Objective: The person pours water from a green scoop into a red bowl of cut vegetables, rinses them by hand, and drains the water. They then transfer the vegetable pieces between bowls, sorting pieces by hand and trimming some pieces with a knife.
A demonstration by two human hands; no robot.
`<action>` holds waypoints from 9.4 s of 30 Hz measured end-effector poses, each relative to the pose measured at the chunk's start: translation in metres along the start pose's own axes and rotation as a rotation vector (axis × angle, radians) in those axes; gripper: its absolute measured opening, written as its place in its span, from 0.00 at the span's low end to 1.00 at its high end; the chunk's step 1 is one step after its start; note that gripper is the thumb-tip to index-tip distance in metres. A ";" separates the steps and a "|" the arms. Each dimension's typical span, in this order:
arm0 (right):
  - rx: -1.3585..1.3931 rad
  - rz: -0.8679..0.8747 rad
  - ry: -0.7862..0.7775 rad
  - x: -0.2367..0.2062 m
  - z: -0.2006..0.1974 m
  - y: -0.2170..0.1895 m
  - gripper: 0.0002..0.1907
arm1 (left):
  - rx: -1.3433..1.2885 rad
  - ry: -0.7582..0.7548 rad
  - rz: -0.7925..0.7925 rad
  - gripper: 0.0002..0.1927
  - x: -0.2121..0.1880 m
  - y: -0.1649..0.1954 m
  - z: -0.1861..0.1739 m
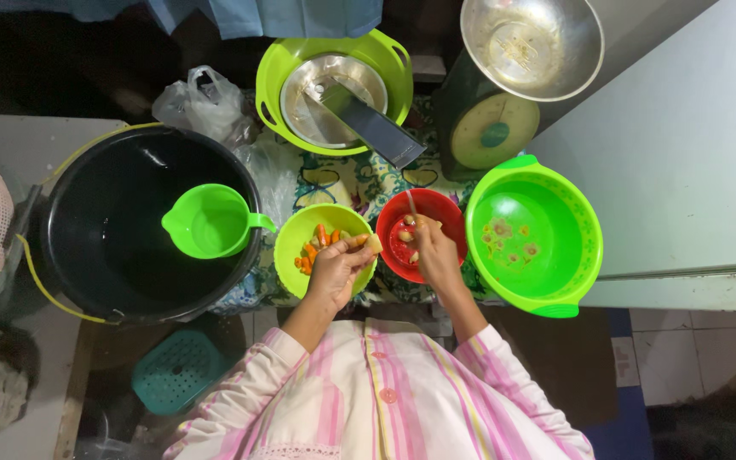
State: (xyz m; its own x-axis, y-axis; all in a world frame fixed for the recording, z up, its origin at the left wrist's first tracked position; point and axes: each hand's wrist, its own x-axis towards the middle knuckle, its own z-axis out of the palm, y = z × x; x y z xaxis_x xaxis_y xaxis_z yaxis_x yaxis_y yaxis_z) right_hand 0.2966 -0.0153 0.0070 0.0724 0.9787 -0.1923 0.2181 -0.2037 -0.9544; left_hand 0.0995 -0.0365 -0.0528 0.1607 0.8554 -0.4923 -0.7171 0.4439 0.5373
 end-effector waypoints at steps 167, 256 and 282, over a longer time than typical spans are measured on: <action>-0.553 0.372 -0.060 0.013 -0.054 0.053 0.23 | 1.701 0.342 0.349 0.09 0.033 0.020 -0.073; 0.171 0.497 -0.092 0.018 0.013 0.036 0.25 | 0.292 -0.158 -0.005 0.13 -0.012 0.008 0.011; -0.169 -0.065 -0.269 -0.045 0.028 -0.032 0.27 | 0.243 -0.027 0.229 0.07 -0.001 0.001 0.016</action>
State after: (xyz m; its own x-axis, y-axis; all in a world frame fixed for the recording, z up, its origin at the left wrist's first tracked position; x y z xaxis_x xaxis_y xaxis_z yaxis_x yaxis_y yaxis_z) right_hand 0.2594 -0.0524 0.0405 -0.2022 0.9572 -0.2072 0.3744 -0.1199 -0.9195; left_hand 0.1099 -0.0328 -0.0407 0.0338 0.9457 -0.3233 -0.5541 0.2869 0.7814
